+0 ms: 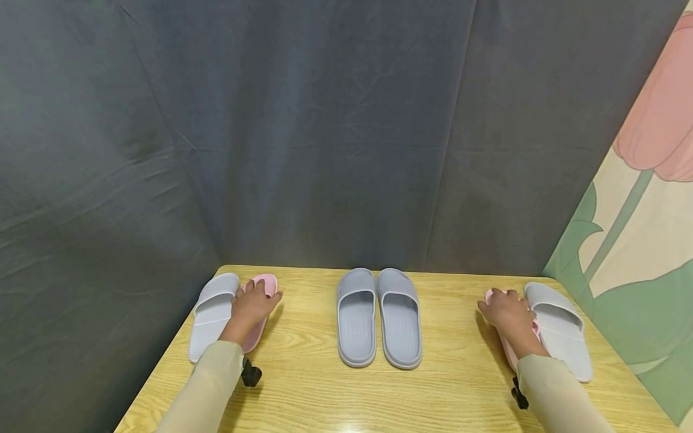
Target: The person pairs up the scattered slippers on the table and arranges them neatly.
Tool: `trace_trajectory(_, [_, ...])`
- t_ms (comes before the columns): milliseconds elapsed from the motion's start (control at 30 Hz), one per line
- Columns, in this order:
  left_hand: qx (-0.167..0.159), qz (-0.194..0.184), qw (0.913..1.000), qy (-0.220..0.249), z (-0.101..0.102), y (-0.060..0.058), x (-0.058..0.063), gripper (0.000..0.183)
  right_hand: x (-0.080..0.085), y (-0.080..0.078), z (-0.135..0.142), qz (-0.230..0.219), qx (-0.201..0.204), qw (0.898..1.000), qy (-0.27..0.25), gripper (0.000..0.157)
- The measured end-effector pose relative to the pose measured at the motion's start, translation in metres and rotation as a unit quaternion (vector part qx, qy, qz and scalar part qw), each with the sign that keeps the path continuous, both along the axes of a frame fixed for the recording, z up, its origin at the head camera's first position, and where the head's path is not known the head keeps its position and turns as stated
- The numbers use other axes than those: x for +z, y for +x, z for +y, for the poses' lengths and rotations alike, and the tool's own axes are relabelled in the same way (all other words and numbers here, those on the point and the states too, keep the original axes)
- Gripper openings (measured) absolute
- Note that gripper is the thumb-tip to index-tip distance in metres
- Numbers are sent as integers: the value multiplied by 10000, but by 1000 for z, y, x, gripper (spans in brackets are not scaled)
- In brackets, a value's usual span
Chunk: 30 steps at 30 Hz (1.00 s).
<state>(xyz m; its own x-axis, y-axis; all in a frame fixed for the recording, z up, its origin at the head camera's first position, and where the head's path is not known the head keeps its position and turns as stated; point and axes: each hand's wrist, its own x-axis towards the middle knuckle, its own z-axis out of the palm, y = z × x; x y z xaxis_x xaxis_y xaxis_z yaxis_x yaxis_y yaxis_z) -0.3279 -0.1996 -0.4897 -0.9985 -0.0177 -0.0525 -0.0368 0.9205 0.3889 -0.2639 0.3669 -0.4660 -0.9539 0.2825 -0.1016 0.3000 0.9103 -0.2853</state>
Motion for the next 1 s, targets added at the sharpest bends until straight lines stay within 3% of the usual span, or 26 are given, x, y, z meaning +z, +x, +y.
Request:
trace_trajectory(500, [27,111,9998,-178,1,-1,-1,72,-7,0,6,93,-163,9996,-199,69])
trace_trajectory(800, [2,103,9998,-197,-1,-4,-2,72,-12,4,13,696,461,9959,346,66])
trace_trajectory(1000, [-46,241,9994,-258,-1,-4,-3,74,-13,5,17,538,392,9977,116,70])
